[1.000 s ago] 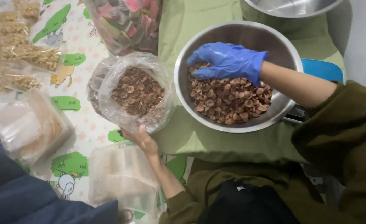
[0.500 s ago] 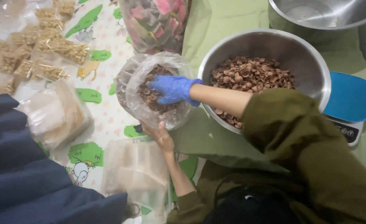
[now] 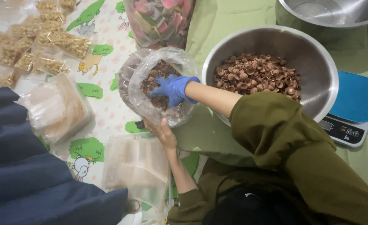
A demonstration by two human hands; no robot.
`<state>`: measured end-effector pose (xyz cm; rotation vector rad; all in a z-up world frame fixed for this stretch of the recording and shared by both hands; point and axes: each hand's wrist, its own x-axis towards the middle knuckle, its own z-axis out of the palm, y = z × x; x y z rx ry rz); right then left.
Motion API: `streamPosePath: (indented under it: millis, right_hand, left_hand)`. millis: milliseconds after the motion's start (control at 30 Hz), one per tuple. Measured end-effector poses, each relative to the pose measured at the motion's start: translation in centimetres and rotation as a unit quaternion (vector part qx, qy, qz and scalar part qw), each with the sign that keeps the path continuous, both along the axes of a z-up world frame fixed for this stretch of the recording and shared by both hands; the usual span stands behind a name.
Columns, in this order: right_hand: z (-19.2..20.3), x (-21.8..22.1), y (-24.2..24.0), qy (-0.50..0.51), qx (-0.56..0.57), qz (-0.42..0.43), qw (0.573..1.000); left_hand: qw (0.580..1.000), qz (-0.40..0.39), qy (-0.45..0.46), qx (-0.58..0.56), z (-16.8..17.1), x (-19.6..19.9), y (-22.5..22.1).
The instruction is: The person transfers brown chocolate pieces from a clear plastic bag into a stainless steel bowl using gloved hands. The bowl sits on a digital scale, and the person repeatedly scoops and pours the pieces until the bag is emptied.
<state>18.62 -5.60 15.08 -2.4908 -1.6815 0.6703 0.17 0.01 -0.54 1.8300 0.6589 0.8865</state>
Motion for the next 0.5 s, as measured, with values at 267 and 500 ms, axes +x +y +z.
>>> streamPosePath:
  millis: [267, 500]
  right_hand:
    - [-3.5, 1.2, 1.3, -0.023, -0.02, 0.018, 0.999]
    - [0.1, -0.3, -0.3, -0.016, -0.016, 0.026, 0.999]
  left_hand:
    - [1.0, -0.011, -0.004, 0.003, 0.8, -0.1, -0.4]
    - [1.0, -0.01, -0.001, 0.012, 1.3, -0.1, -0.3]
